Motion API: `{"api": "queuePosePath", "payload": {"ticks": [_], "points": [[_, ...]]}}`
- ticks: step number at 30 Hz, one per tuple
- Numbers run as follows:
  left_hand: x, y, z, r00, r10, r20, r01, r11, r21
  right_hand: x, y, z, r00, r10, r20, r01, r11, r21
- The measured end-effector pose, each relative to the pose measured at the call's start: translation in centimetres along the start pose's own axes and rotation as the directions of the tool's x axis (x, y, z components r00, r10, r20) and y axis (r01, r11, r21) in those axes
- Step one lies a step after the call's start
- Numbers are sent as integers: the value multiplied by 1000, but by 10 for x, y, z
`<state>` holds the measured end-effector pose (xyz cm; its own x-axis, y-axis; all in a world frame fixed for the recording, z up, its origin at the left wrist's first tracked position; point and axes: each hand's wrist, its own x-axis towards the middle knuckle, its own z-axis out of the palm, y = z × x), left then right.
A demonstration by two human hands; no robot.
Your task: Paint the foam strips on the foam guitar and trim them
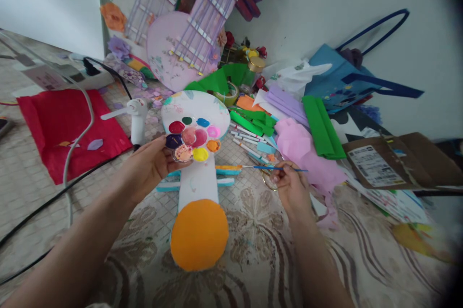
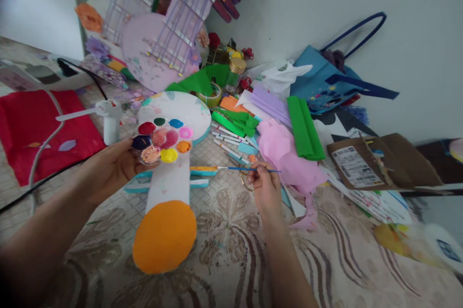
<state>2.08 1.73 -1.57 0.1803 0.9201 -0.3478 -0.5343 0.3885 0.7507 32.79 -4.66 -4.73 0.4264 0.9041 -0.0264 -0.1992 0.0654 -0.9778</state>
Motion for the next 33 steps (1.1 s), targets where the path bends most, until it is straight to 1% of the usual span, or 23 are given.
{"api": "queuePosePath", "payload": {"ticks": [4,8,12,14,16,19,24,27,33], "points": [[0,0,1,1000,0,-10,0,1000,-9,-4,3,11,998,44,40,-44,999,23],[-2,1,3,1000,-17,-9,16,999,-30,-6,6,20,998,40,56,-42,999,34],[-3,1,3,999,-48,17,48,999,-21,-7,7,26,996,36,81,-39,999,28],[-3,1,3,998,-50,31,50,999,-14,-7,7,27,995,42,93,-43,999,10],[-2,2,3,999,-39,23,39,999,-12,-7,7,28,994,45,95,-45,999,-1],[-2,3,5,1000,-29,-5,29,999,-13,-6,7,25,995,41,90,-41,999,-2],[-2,4,7,999,-33,-38,32,999,-22,-3,6,13,996,36,81,-34,999,-23],[-1,3,6,999,-31,-35,30,999,-26,-1,4,6,998,34,62,-32,999,-44],[-1,1,3,1000,-3,-8,3,1000,-26,5,-1,-9,999,-7,52,11,998,-65]]}}
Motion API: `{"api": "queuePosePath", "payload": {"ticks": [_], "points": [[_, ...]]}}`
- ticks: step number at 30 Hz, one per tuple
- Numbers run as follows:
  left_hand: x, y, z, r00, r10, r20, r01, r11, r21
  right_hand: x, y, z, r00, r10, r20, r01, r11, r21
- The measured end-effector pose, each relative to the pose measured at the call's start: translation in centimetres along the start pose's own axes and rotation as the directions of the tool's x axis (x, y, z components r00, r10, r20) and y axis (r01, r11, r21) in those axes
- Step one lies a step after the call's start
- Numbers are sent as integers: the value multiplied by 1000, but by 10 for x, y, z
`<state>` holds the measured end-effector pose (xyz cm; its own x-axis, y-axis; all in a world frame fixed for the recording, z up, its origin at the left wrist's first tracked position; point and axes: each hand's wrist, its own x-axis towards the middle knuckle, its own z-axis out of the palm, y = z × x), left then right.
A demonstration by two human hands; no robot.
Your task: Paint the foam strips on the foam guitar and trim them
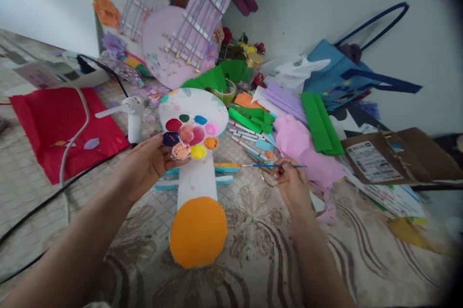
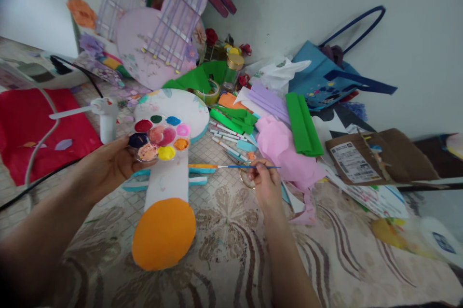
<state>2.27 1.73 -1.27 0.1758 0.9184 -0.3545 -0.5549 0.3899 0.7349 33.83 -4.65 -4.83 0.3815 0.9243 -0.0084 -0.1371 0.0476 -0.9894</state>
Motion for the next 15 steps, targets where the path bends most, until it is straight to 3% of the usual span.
{"api": "queuePosePath", "payload": {"ticks": [5,15], "points": [[-2,3,4,998,-34,-51,34,999,-3,2,-2,-3,1000,-29,-3,29,998,50],[-3,3,6,998,-35,-45,34,999,-10,-9,8,35,998,38,46,-44,989,139]]}}
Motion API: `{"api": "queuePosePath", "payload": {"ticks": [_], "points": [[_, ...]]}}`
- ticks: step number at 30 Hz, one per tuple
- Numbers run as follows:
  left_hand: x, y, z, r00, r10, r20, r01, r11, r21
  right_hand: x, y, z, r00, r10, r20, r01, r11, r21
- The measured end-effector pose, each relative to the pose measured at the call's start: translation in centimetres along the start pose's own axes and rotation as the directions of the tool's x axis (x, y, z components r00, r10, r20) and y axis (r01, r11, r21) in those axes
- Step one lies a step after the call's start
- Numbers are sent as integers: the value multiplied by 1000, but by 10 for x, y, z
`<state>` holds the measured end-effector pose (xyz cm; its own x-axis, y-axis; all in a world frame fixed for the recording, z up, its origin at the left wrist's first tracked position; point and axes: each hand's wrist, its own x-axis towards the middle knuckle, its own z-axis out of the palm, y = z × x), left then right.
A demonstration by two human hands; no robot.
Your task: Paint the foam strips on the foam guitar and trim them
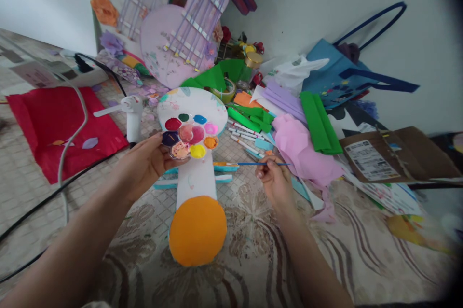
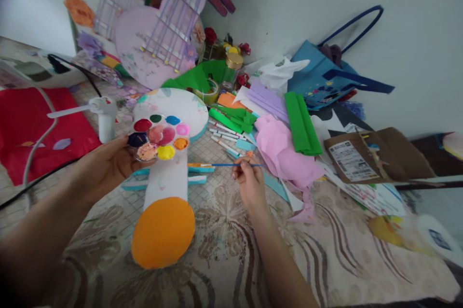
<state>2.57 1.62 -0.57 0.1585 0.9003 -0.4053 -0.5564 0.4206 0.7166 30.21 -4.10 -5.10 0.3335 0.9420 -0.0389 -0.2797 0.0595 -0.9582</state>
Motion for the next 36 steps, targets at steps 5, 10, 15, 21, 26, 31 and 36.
{"api": "queuePosePath", "payload": {"ticks": [5,10,15,21,26,31,36], "points": [[0,0,-2,1000,6,-1,-6,1000,1,-1,3,7,999,-7,49,8,1000,-24],[0,-1,-2,1000,9,18,-9,1000,-4,-1,4,10,997,-19,70,25,997,-78],[1,-2,-2,1000,12,24,-12,1000,-4,0,0,6,996,-53,69,58,996,-64],[1,-3,-2,999,21,37,-22,1000,16,-2,3,10,996,-37,81,44,995,-88],[0,-2,-3,1000,19,20,-19,999,31,0,2,4,996,-59,74,67,992,-111],[1,-2,-3,1000,13,20,-13,999,32,3,-1,-7,999,-33,17,34,995,-92],[1,0,-1,1000,11,4,-11,1000,8,5,-7,-20,998,-39,-39,34,993,-116]]}}
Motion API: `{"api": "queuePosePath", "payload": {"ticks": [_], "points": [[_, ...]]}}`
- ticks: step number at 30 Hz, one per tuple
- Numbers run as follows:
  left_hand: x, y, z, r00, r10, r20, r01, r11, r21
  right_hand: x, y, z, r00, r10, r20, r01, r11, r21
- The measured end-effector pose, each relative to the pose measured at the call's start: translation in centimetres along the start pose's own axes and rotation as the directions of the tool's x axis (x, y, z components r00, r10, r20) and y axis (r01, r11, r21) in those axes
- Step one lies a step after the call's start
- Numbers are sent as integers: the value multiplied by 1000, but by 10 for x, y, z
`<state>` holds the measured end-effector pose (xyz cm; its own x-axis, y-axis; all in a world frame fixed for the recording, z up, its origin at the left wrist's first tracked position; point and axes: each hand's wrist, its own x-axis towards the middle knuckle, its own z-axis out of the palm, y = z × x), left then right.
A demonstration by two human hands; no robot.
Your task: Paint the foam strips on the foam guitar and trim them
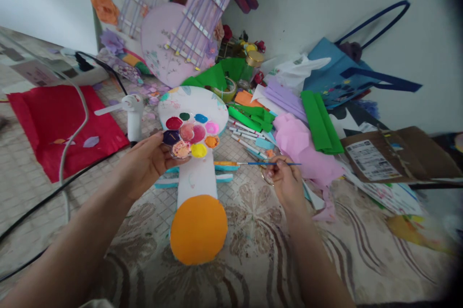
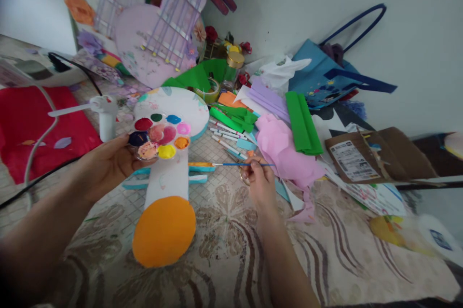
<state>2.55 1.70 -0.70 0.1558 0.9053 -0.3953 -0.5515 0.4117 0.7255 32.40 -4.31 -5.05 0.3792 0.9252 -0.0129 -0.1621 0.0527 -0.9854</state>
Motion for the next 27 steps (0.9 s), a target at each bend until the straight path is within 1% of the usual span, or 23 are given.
{"api": "queuePosePath", "payload": {"ticks": [4,8,12,16,19,24,27], "points": [[0,0,0,1000,4,-12,-4,1000,3,3,-3,-13,999,-26,-26,26,1000,-4],[1,-1,-2,1000,5,-15,-5,1000,2,6,-4,-22,998,-58,-25,58,998,-10],[2,-3,-2,1000,-4,-12,4,1000,1,5,-2,-18,997,-82,-9,82,996,37],[1,-3,-2,1000,8,11,-8,1000,3,0,1,-5,999,-40,16,39,998,46],[0,-3,-2,1000,11,23,-11,1000,10,-2,2,-1,1000,-15,26,14,999,34],[1,-1,-2,1000,5,5,-6,1000,8,2,-1,-13,998,-54,-11,54,998,-13],[0,-1,-2,1000,-3,1,3,1000,3,5,-2,-20,998,-65,-19,65,998,-11]]}}
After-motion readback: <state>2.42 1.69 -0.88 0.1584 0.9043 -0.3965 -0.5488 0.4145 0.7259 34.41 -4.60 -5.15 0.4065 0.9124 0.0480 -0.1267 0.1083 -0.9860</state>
